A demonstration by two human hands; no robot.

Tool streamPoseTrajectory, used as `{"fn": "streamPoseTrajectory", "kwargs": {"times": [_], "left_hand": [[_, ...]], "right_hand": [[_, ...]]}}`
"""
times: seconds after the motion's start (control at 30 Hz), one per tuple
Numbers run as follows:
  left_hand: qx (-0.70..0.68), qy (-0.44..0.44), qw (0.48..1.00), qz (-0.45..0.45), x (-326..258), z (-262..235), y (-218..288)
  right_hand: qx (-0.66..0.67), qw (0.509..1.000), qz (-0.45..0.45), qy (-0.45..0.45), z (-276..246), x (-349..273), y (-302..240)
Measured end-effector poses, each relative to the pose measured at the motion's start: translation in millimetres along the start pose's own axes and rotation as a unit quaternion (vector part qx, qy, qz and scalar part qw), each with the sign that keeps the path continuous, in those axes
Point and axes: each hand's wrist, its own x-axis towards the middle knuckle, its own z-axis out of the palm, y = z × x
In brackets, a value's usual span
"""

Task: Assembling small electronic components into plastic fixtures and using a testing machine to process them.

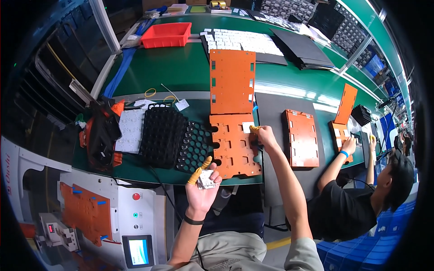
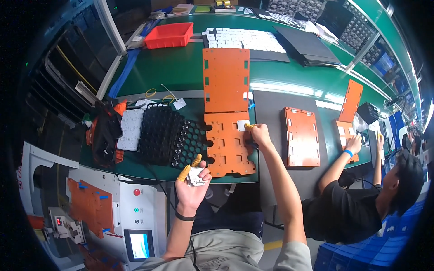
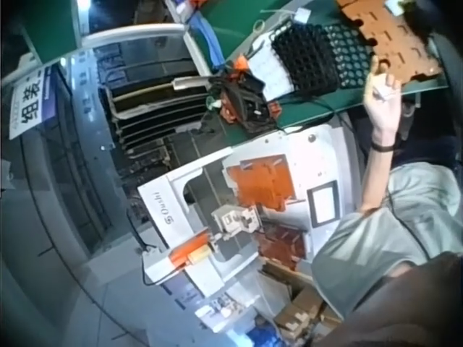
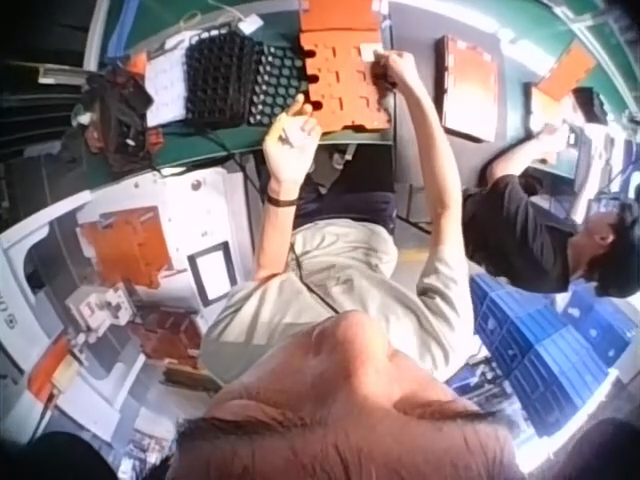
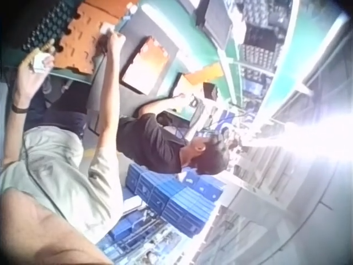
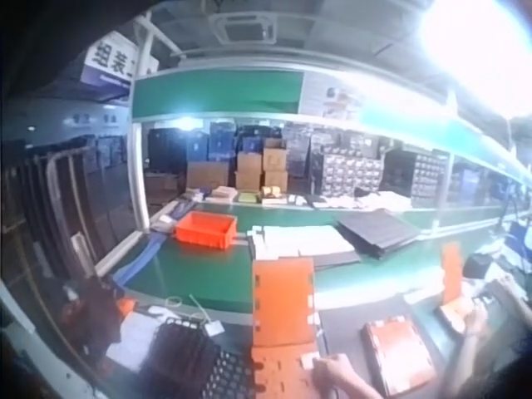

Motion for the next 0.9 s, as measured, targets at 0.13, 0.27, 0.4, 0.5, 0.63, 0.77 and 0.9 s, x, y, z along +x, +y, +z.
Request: {"fn": "streamPoseTrajectory", "kwargs": {"times": [0.13,0.27,0.4,0.5,0.63,0.77,0.9], "left_hand": [[-0.013,0.012,1.0,0.004,1.5,10.1,-5.2],[-0.003,-0.015,1.0,0.021,6.8,19.3,-8.0],[0.071,-0.026,0.997,-0.018,13.0,2.2,-4.8],[0.195,0.085,0.97,-0.115,-5.9,18.1,11.4],[0.201,0.001,0.972,-0.125,-7.2,3.2,21.2],[0.195,-0.041,0.964,-0.174,-15.0,1.6,36.7],[0.22,-0.026,0.961,-0.166,-16.9,-4.5,50.6]], "right_hand": [[-0.037,0.999,0.003,0.036,-9.5,18.5,16.2],[-0.364,0.886,-0.218,0.185,4.8,-15.1,-15.3],[-0.177,0.896,-0.399,-0.076,45.7,-131.4,-78.1],[-0.284,0.819,-0.437,-0.238,58.8,-172.0,-90.9],[-0.292,0.818,-0.396,-0.298,62.7,-172.3,-90.6],[-0.155,0.907,-0.177,-0.349,73.2,-178.1,-87.2],[-0.183,0.893,-0.28,-0.301,88.1,-181.2,-84.9]]}}
